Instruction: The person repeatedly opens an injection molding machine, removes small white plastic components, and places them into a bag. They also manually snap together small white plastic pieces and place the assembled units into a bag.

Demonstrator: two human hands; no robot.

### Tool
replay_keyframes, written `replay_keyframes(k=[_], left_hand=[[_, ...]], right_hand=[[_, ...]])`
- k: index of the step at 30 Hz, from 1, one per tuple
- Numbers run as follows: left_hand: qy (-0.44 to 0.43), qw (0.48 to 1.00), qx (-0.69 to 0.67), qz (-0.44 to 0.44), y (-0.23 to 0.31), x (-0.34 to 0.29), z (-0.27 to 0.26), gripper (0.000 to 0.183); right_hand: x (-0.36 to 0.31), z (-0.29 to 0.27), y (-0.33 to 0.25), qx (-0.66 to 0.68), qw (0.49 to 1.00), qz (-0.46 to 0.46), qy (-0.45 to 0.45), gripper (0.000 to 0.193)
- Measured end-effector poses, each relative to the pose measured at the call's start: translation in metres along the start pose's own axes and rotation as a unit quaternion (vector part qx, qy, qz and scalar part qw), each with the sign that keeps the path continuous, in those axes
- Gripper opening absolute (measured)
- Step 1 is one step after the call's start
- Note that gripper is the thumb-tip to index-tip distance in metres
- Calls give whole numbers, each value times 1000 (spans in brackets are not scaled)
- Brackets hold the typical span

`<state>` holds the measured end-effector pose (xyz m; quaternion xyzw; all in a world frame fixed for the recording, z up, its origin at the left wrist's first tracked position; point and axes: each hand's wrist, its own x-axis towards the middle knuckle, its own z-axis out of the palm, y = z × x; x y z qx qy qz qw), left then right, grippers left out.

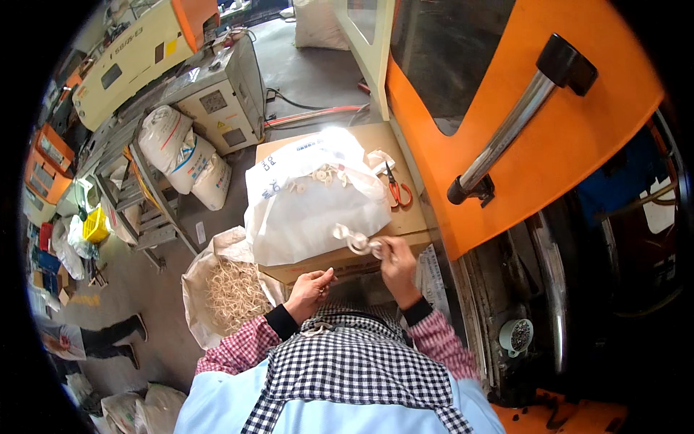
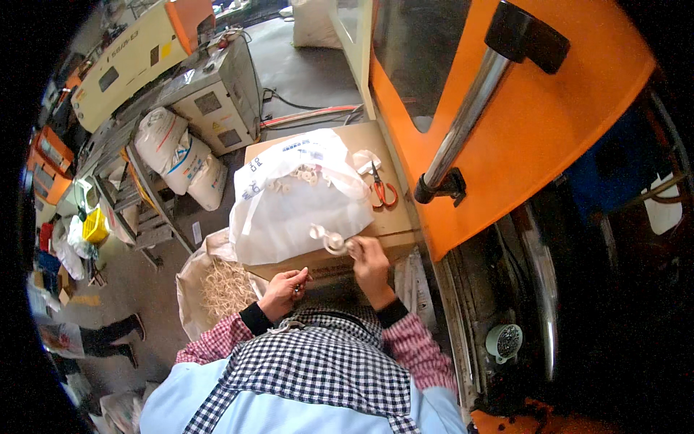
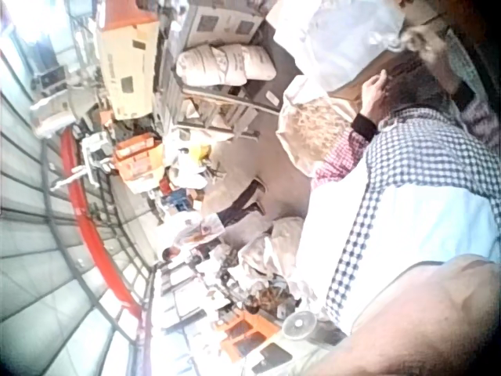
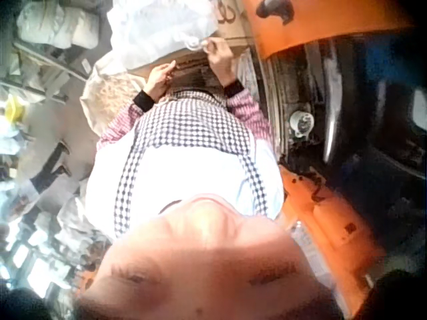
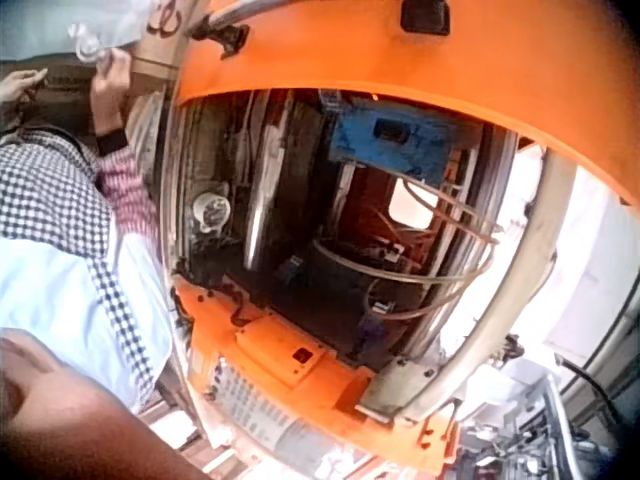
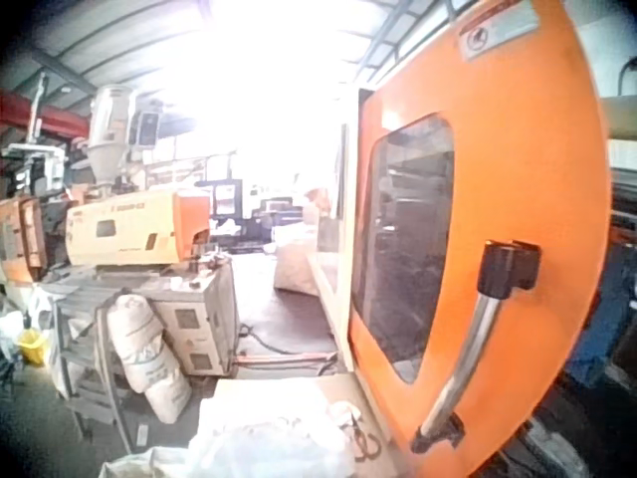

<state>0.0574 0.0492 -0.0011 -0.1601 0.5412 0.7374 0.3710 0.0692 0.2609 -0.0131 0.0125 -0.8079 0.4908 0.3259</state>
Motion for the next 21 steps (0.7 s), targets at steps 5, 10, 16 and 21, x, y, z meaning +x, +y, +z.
replay_keyframes(k=[5,10,16,21], left_hand=[[30,998,3,49,17,-5,15,29],[-99,994,27,34,24,-1,64,25],[-221,968,104,-56,14,-9,166,24],[-361,926,99,-53,-8,-3,235,24]], right_hand=[[25,47,-4,-82,988,-20,-126,17],[6,-26,-59,54,986,81,-135,13],[-17,-135,-71,-127,983,77,-104,15],[-14,-245,-75,-365,927,-25,89,11]])
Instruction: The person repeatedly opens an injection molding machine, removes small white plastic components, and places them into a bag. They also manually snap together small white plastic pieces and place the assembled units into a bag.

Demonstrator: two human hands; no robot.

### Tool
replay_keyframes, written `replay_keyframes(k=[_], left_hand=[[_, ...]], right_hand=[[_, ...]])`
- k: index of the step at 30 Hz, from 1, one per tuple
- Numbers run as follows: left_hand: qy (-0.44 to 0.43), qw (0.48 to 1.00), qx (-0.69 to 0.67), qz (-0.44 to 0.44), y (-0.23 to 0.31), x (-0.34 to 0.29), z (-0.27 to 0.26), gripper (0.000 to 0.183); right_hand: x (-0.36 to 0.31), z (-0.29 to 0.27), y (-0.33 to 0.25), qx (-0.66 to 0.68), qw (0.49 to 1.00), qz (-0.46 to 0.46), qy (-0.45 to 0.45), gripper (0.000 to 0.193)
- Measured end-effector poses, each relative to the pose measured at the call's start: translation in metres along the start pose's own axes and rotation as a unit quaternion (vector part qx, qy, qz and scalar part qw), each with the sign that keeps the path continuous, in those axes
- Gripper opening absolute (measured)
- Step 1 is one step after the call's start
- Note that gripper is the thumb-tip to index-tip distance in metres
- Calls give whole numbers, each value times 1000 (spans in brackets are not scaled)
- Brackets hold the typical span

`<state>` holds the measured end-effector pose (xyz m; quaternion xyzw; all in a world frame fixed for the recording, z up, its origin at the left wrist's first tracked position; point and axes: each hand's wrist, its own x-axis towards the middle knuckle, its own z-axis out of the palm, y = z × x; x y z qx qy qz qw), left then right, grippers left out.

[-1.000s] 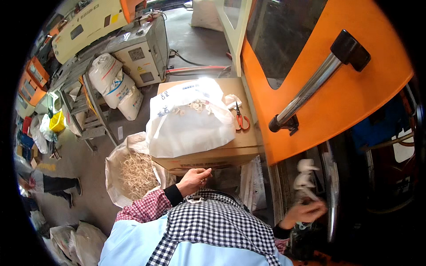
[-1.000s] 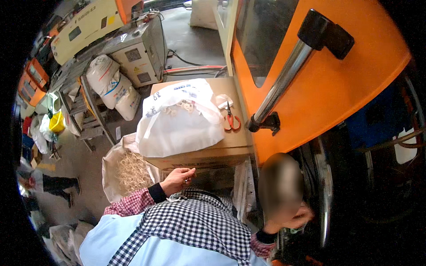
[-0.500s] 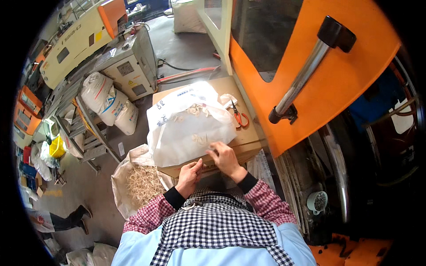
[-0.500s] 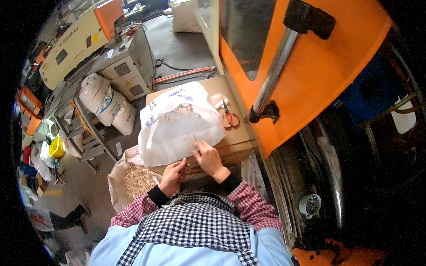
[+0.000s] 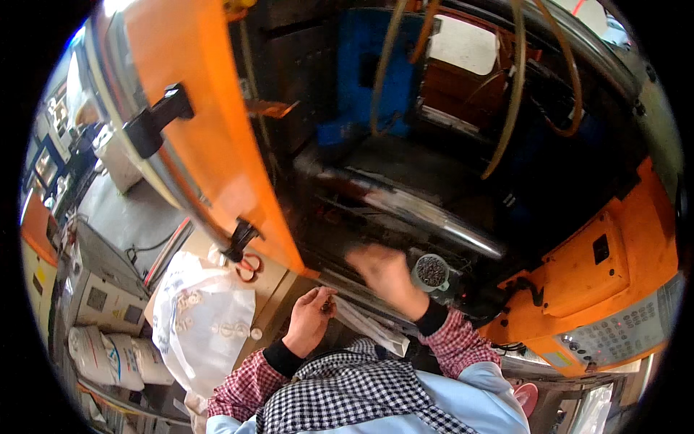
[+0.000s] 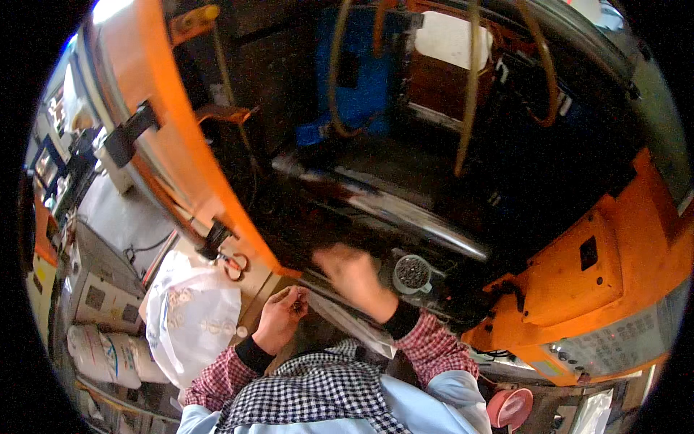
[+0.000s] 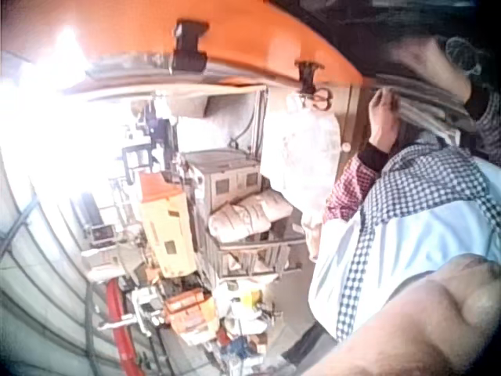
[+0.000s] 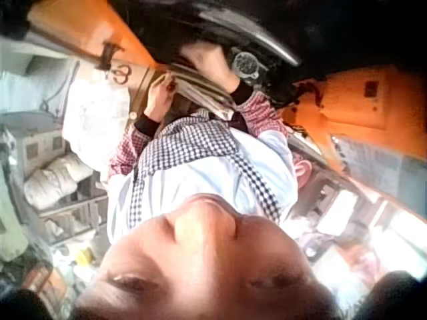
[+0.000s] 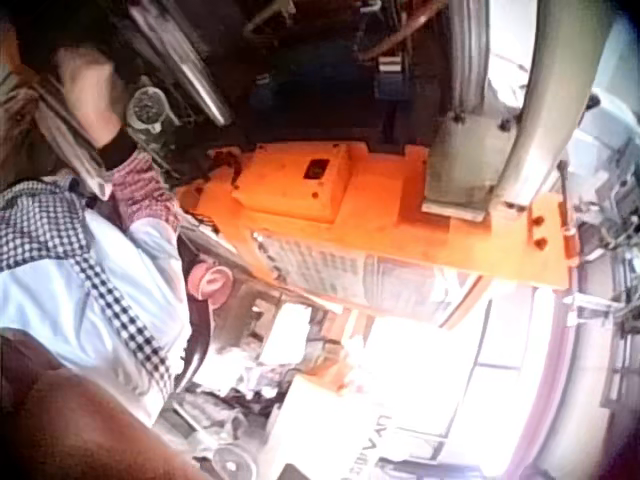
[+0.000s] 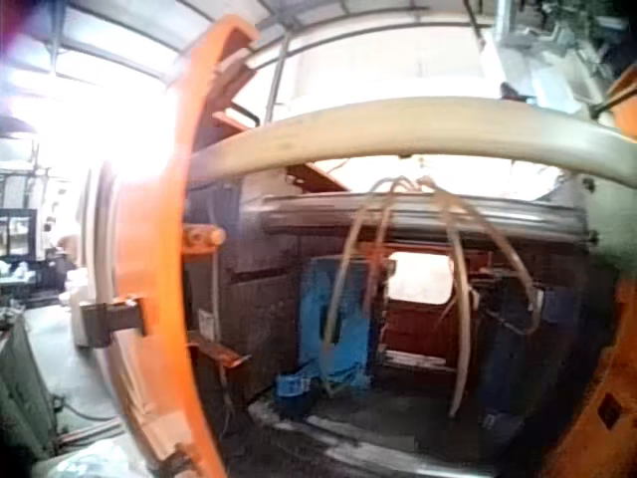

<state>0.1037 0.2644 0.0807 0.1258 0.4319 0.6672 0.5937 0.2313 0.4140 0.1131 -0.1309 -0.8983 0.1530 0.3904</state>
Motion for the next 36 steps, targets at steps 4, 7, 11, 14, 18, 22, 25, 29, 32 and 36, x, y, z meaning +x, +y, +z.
replay_keyframes(k=[4,7,11,14,18,22,25,29,32,36], left_hand=[[-75,996,33,23,-11,29,13,26],[-71,995,67,-6,-8,39,32,26],[-27,993,106,-37,7,34,53,28],[-3,996,90,-26,2,35,44,27],[53,996,65,-23,3,38,55,26],[20,998,52,-22,-3,48,48,27],[16,998,60,-6,-5,53,49,27],[10,997,77,-14,-3,57,50,28],[13,996,85,-21,-2,57,50,28],[17,997,71,-12,-1,54,46,28]], right_hand=[[75,-46,104,-19,946,119,301,14],[126,-60,198,-41,912,167,373,14],[173,-57,305,-89,881,270,378,18],[202,-50,318,44,864,359,352,20],[206,-42,350,-61,884,276,373,20],[209,-36,377,-54,880,266,389,19],[210,-36,376,-75,892,255,366,20],[215,-41,362,-67,887,269,370,18],[216,-45,357,-72,893,256,364,17],[217,-41,352,-70,902,229,359,16]])
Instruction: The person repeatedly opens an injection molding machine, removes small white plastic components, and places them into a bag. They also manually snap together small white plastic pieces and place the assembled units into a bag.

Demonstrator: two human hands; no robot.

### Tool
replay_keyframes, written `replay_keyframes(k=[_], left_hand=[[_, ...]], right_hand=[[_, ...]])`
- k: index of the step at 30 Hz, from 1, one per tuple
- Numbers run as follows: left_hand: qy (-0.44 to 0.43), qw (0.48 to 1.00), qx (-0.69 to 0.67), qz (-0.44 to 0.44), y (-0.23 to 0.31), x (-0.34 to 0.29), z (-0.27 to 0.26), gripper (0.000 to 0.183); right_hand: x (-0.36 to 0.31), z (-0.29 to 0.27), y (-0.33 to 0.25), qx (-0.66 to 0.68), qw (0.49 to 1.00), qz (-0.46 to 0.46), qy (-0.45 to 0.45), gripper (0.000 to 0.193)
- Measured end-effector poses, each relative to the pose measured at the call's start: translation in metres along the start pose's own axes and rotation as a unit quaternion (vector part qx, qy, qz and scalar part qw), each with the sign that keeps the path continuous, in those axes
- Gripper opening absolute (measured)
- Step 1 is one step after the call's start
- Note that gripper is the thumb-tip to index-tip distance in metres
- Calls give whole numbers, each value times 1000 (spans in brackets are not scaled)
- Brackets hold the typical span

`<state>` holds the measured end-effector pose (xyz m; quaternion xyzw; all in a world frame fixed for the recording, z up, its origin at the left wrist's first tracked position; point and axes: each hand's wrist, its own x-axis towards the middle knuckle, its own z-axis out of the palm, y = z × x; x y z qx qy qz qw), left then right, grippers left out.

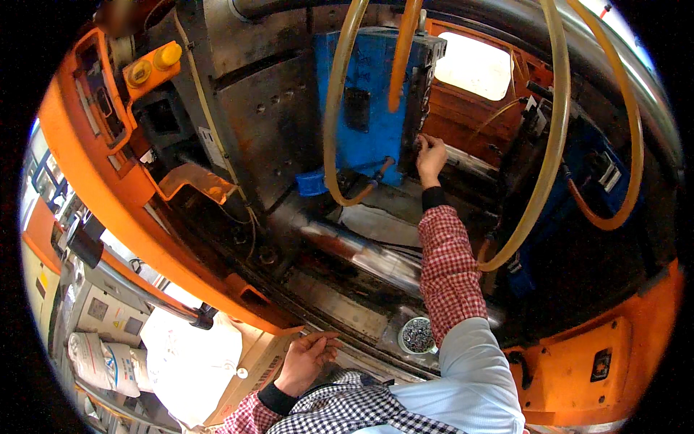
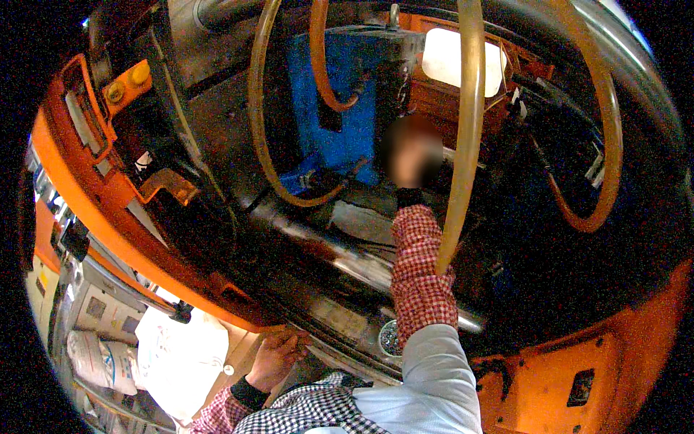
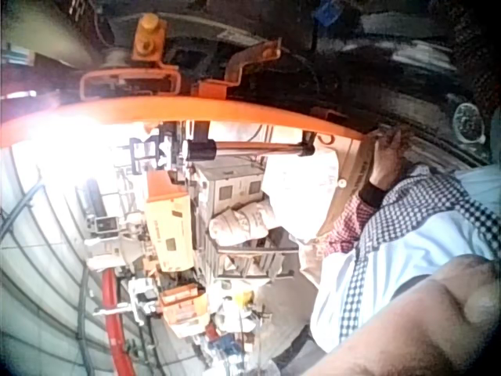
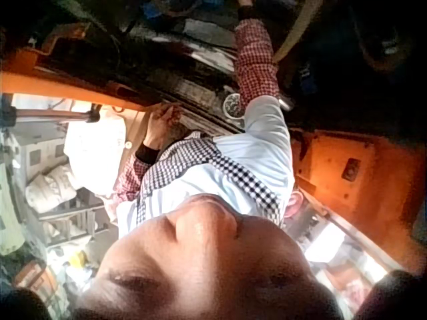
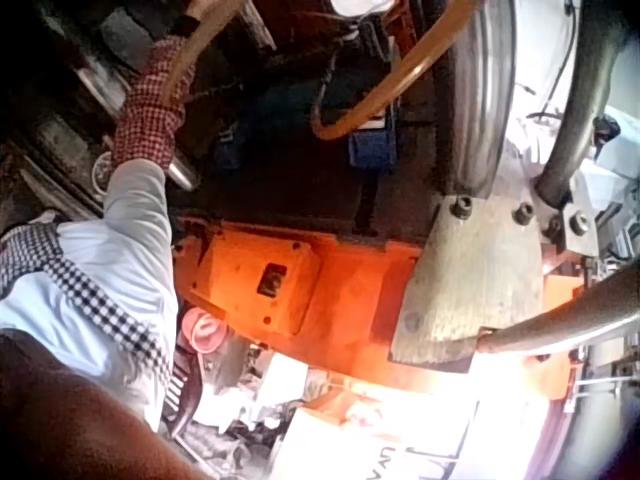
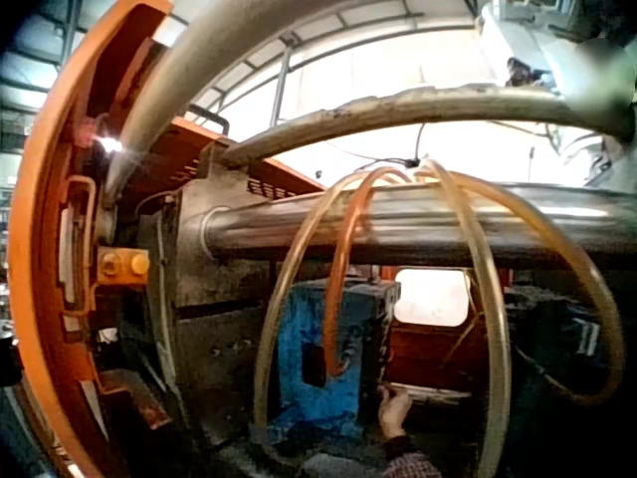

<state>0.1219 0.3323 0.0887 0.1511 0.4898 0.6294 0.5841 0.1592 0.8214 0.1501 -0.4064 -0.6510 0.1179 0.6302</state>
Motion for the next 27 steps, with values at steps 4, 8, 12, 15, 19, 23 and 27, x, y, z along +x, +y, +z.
replay_keyframes(k=[4,8,12,15,19,23,27], left_hand=[[3,1000,-6,-11,-1,2,-1,28],[19,999,-23,-14,-1,-3,-5,28],[20,999,-25,-4,-4,-1,-4,26],[40,999,-34,-6,3,-3,1,25],[59,998,11,-24,16,-3,7,28],[55,998,19,12,14,21,17,30],[13,999,27,30,19,40,17,33]], right_hand=[[6,9,43,-66,991,-95,74,17],[-3,16,22,-82,989,-113,45,17],[8,14,28,50,994,89,-32,20],[9,8,36,-92,992,-74,-39,25],[-9,-19,9,-174,971,-153,-60,24],[-24,-74,-52,-167,976,-121,-72,21],[-128,-174,-167,123,870,-82,-471,13]])
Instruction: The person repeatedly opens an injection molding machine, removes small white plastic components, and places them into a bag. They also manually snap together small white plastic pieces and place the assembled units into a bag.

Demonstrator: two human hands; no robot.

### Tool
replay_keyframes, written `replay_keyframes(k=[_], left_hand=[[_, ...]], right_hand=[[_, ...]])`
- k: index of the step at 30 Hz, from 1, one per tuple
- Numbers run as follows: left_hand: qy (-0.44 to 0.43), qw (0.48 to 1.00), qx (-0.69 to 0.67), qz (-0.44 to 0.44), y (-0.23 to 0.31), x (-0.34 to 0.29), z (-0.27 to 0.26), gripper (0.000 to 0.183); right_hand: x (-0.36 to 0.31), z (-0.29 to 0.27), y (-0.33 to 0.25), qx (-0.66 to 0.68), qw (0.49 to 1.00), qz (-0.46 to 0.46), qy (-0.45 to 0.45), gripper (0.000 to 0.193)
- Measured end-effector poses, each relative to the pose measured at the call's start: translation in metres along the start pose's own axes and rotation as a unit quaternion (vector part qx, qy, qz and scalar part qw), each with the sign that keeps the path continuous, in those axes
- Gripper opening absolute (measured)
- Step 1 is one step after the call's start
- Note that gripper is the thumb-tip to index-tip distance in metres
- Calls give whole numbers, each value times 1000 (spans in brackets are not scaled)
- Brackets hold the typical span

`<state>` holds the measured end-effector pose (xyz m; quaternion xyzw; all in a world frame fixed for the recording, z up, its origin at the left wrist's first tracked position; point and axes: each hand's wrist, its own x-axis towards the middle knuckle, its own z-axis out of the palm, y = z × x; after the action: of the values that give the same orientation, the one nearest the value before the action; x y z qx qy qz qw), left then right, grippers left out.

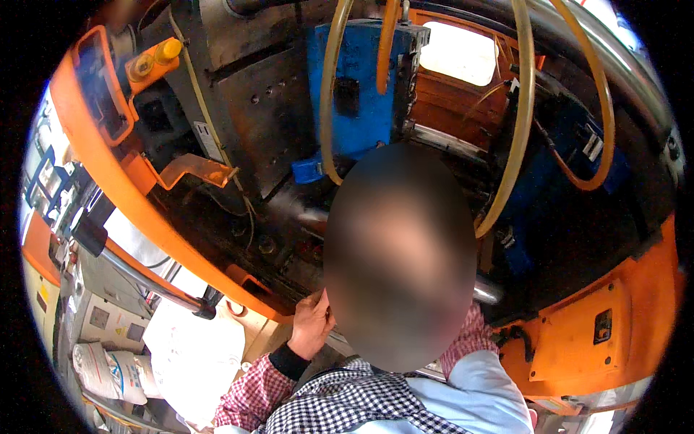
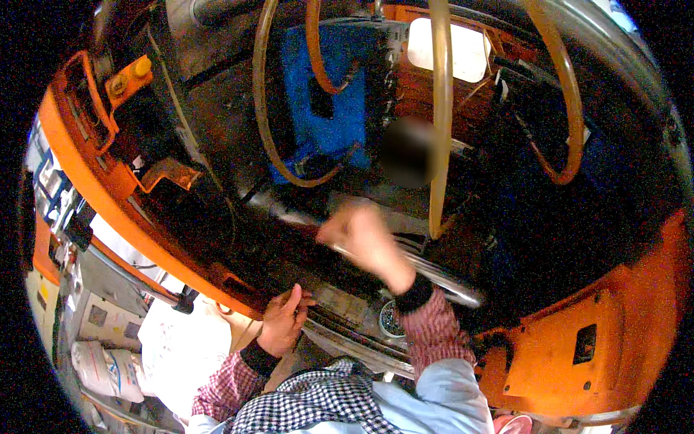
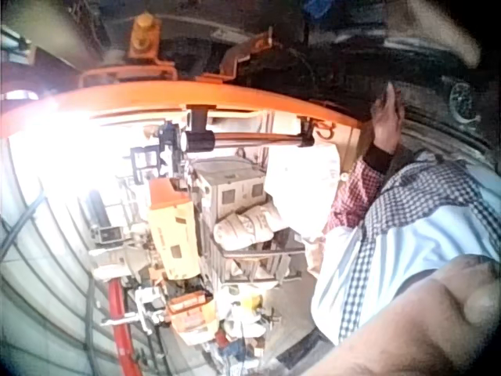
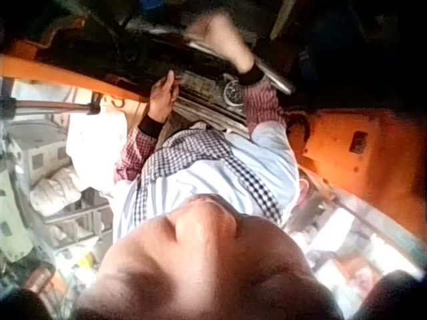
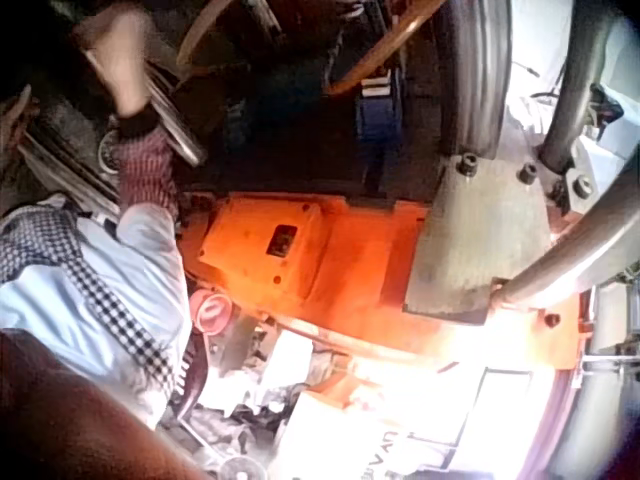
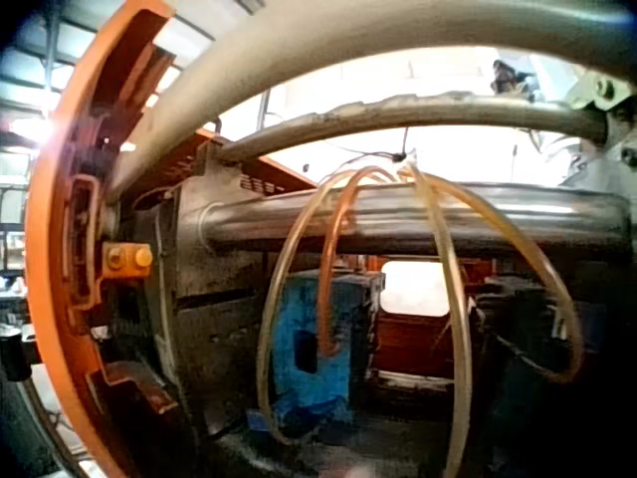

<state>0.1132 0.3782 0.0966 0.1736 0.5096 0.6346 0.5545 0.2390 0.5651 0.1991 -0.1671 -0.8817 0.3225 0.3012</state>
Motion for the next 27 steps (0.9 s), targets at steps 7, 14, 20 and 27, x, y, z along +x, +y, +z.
replay_keyframes(k=[7,14,20,27], left_hand=[[-12,1000,-16,-17,5,5,21,32],[-21,999,-15,-41,12,5,25,33],[-17,1000,8,-25,17,-3,13,41],[-4,998,19,-54,6,-12,-1,43]], right_hand=[[-62,66,-14,-67,996,-49,-27,11],[-69,62,-2,-117,985,-123,44,10],[11,5,55,138,929,56,340,8],[119,-57,148,141,851,62,502,17]])
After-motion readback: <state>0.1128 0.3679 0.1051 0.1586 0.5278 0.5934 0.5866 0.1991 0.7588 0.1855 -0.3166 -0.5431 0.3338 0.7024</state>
